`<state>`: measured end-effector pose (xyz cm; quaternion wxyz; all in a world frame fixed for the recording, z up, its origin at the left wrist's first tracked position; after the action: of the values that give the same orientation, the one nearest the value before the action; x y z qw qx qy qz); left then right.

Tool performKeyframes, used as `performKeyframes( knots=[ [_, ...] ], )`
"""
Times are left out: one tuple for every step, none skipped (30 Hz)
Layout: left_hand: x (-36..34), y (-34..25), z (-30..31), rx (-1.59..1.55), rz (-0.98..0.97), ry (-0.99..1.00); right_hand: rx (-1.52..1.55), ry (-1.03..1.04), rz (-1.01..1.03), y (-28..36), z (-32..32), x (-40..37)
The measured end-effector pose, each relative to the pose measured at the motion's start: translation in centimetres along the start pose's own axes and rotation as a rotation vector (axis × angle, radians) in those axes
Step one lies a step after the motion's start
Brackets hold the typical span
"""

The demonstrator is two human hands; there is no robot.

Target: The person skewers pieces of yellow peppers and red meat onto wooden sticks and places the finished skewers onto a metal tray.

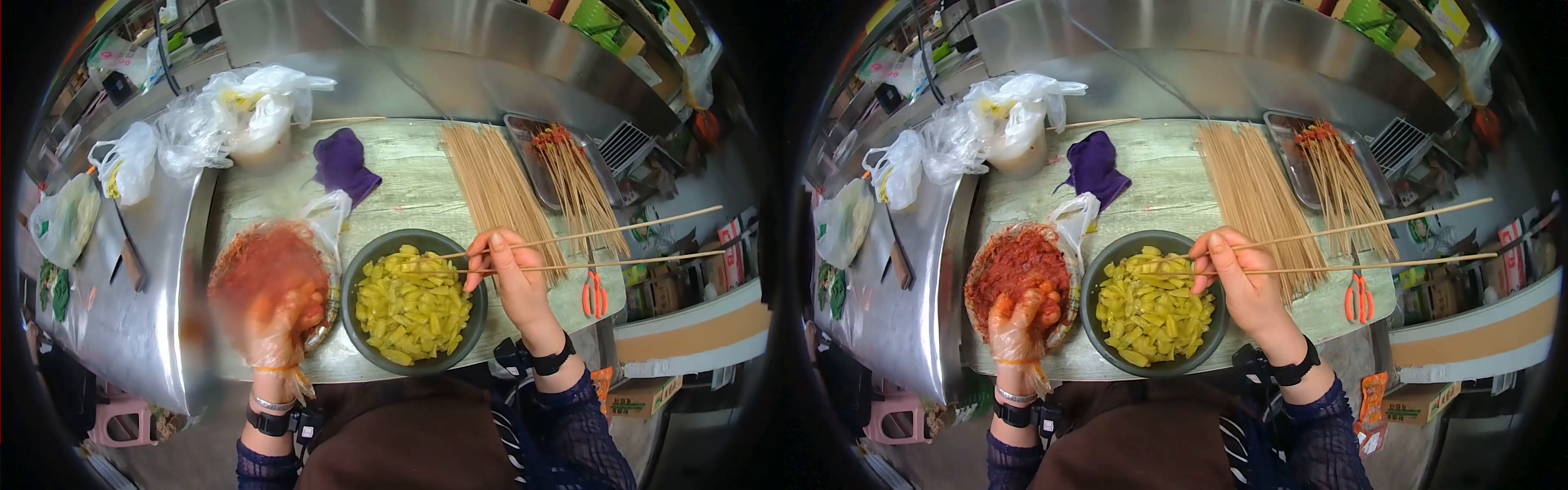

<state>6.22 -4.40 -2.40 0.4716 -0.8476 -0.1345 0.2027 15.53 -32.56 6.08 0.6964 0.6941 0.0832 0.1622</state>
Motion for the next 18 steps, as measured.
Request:
performKeyframes(
  knots=[
    [0.1, 0.0, 0.3, -0.009, -0.007, 0.024, 0.016, -0.010, -0.006, 0.2, 0.4, 0.0],
    [0.2, 0.2, 0.4, -0.018, -0.012, 0.047, 0.033, -0.019, -0.013, 0.4, 0.8, 0.0],
    [0.0, 0.0, 0.4, 0.026, -0.006, 0.021, 0.051, -0.029, -0.019, 0.5, 1.1, -0.1],
    [-0.1, -0.2, 0.1, 0.057, -0.015, 0.024, 0.049, -0.037, -0.043, 0.3, 1.3, -0.2],
    [-0.2, -0.4, -0.2, 0.089, -0.025, 0.025, 0.049, -0.044, -0.067, -0.1, 1.3, -0.3],
    [-0.2, -0.6, -0.4, 0.122, -0.036, 0.023, 0.051, -0.047, -0.092, -0.6, 1.2, -0.3],
    [-0.2, -0.6, -0.6, 0.101, -0.019, 0.053, 0.033, -0.059, -0.105, -1.0, 1.0, -0.3],
    [-0.2, -0.6, -0.7, 0.112, -0.024, 0.055, -0.002, -0.052, -0.105, -1.5, 0.7, -0.3],
    [-0.2, -0.7, -0.7, 0.124, -0.030, 0.056, -0.037, -0.045, -0.105, -1.8, 0.4, -0.2],
    [-0.3, -0.7, -0.8, 0.135, -0.037, 0.057, -0.071, -0.036, -0.104, -2.0, 0.3, -0.2],
    [-0.4, -0.9, -0.9, 0.137, -0.051, 0.047, -0.096, -0.044, -0.067, -1.8, 0.3, -0.2],
    [-0.5, -1.1, -1.1, 0.138, -0.065, 0.037, -0.078, -0.067, -0.060, -1.7, 0.5, -0.2],
    [-0.7, -1.3, -1.2, 0.139, -0.080, 0.026, -0.060, -0.090, -0.053, -1.6, 0.8, -0.3],
    [-0.7, -1.1, -1.1, 0.134, -0.061, 0.061, -0.043, -0.112, -0.045, -1.4, 1.1, -0.3],
    [-0.6, -0.9, -0.8, 0.129, -0.044, 0.095, 0.025, -0.138, -0.040, -1.2, 1.4, -0.4],
    [-0.5, -0.9, -0.7, 0.124, -0.030, 0.127, 0.093, -0.161, -0.034, -0.9, 1.5, -0.3],
    [-0.6, -0.9, -1.1, 0.075, -0.023, 0.147, 0.165, -0.179, -0.027, -0.6, 1.5, -0.3],
    [-0.7, -0.9, -1.8, 0.028, -0.019, 0.163, 0.245, -0.180, 0.004, -0.3, 1.1, -0.2]
  ],
)
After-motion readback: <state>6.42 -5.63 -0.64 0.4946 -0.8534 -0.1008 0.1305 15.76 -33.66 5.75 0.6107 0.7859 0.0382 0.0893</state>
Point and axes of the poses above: each hand's wrist, its own x-axis towards the middle knuckle, its own z-axis out of the back of the hand, y = z × x, the point moved 6 cm from there along x, towards the middle knuckle, and after that the axes turned 1 degree about -z, right-handed, at the moved point
